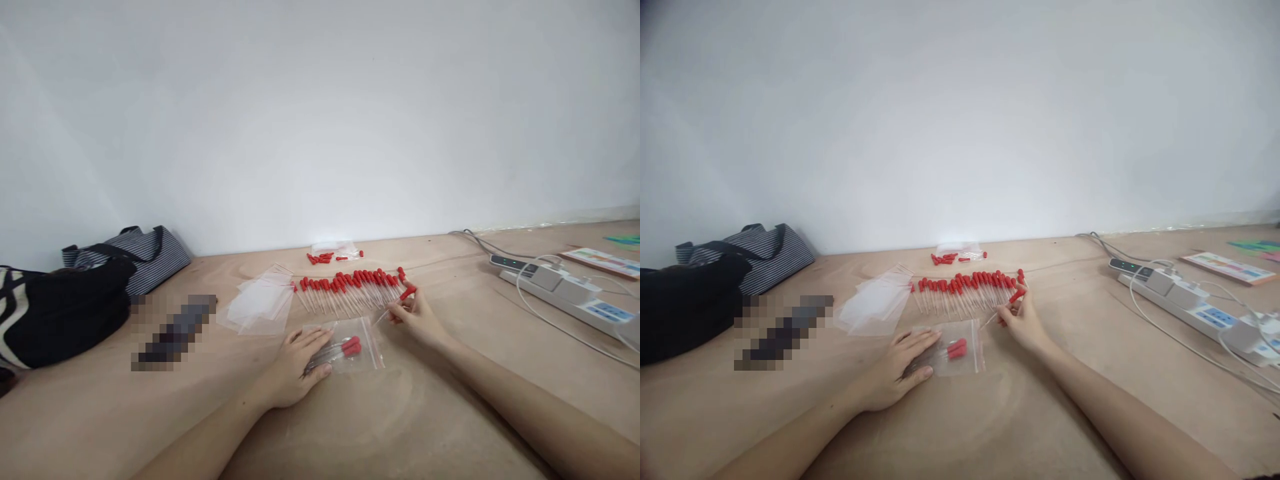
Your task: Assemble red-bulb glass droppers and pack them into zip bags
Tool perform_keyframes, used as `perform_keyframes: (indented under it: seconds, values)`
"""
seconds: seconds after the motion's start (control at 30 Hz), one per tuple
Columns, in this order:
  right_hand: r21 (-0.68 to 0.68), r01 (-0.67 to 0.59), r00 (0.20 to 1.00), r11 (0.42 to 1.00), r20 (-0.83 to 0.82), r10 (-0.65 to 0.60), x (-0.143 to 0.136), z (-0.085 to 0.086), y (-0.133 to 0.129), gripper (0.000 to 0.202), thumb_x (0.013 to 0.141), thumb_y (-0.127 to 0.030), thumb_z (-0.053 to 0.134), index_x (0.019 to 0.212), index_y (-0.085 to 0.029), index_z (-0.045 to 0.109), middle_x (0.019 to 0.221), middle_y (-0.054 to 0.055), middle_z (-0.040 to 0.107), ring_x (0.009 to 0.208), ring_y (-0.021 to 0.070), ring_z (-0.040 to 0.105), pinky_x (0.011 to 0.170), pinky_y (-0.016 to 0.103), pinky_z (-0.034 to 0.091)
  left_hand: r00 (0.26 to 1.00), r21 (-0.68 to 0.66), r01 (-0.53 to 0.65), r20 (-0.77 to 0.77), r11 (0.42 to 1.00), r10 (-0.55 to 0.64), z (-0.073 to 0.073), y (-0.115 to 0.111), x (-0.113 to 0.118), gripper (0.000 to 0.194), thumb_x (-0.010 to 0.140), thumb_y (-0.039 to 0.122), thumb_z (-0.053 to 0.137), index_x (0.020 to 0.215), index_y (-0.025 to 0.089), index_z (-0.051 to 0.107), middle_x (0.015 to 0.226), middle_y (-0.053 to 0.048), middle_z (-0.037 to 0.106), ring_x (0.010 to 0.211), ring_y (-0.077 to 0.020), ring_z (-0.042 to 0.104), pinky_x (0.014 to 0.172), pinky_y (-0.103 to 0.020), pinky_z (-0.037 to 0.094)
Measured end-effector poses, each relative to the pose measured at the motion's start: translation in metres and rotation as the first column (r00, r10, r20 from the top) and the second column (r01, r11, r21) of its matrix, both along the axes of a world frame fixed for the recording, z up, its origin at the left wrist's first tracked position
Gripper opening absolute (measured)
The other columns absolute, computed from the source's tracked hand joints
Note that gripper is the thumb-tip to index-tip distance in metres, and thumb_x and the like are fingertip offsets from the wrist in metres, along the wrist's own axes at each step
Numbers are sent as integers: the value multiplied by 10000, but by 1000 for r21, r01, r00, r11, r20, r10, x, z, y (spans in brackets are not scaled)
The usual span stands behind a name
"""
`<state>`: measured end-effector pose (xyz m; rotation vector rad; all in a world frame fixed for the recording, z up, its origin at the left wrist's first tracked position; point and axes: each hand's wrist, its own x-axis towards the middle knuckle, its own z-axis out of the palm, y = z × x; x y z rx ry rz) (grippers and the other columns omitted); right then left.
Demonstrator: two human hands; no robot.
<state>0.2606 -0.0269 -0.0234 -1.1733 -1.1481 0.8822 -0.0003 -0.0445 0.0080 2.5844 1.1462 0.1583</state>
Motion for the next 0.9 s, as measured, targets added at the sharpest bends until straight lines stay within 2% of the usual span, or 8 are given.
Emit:
perform_keyframes:
  seconds: [0.13,0.3,0.4,0.5,0.67,0.77,0.9]
  values:
    - [-66,-19,988,998,-157,8,-14,-6,-8,631,642,-358,632,1110,-209,235,601,-61,530,521,144,569,501,279,484,1000,-12,-8,5,1000,8,3,-2,0,507,833,363,410,1304,208,307,1356,-41,347,1254,-221,278,1036,-447,190]
    - [-148,-168,911,974,-401,96,-31,-2,-11,341,709,-328,565,911,-224,310,606,-43,555,550,144,602,542,284,499,1000,-18,-10,19,1000,10,4,-2,1,527,830,343,414,1320,220,267,1362,-35,337,1253,-223,275,1035,-450,187]
    - [-192,-276,870,942,-466,160,-36,1,-13,223,717,-295,549,830,-208,378,636,-33,545,557,125,603,549,263,497,999,-11,-10,33,1000,10,2,-2,1,536,828,337,415,1325,226,249,1358,-32,345,1247,-218,283,1035,-446,185]
    - [-234,-317,896,919,-392,210,-38,2,-14,222,684,-266,573,819,-195,410,611,-51,521,471,94,566,463,221,467,999,-2,2,41,1000,-2,0,-1,0,537,828,332,417,1326,232,242,1361,-30,342,1244,-208,287,1036,-439,183]
    - [-246,-247,965,937,-153,214,-41,-2,-13,364,632,-356,616,801,-216,326,527,-111,488,300,64,451,282,160,307,999,13,11,48,1000,-12,-2,0,0,542,832,349,411,1330,242,226,1360,-30,344,1240,-204,291,1035,-426,185]
    - [-272,-297,955,915,-63,291,-42,-4,-11,362,640,-411,605,771,-211,333,480,-114,479,263,46,393,258,143,242,998,10,7,55,1000,-7,-1,0,0,536,831,347,412,1327,252,231,1356,-23,351,1235,-211,301,1032,-426,192]
    - [-290,-354,932,889,-31,361,-42,-6,-7,340,643,-436,609,734,-194,389,428,-106,471,249,28,338,263,143,215,999,3,-2,45,1000,2,0,-1,0,532,828,337,416,1322,232,246,1353,-29,355,1237,-208,297,1037,-414,190]
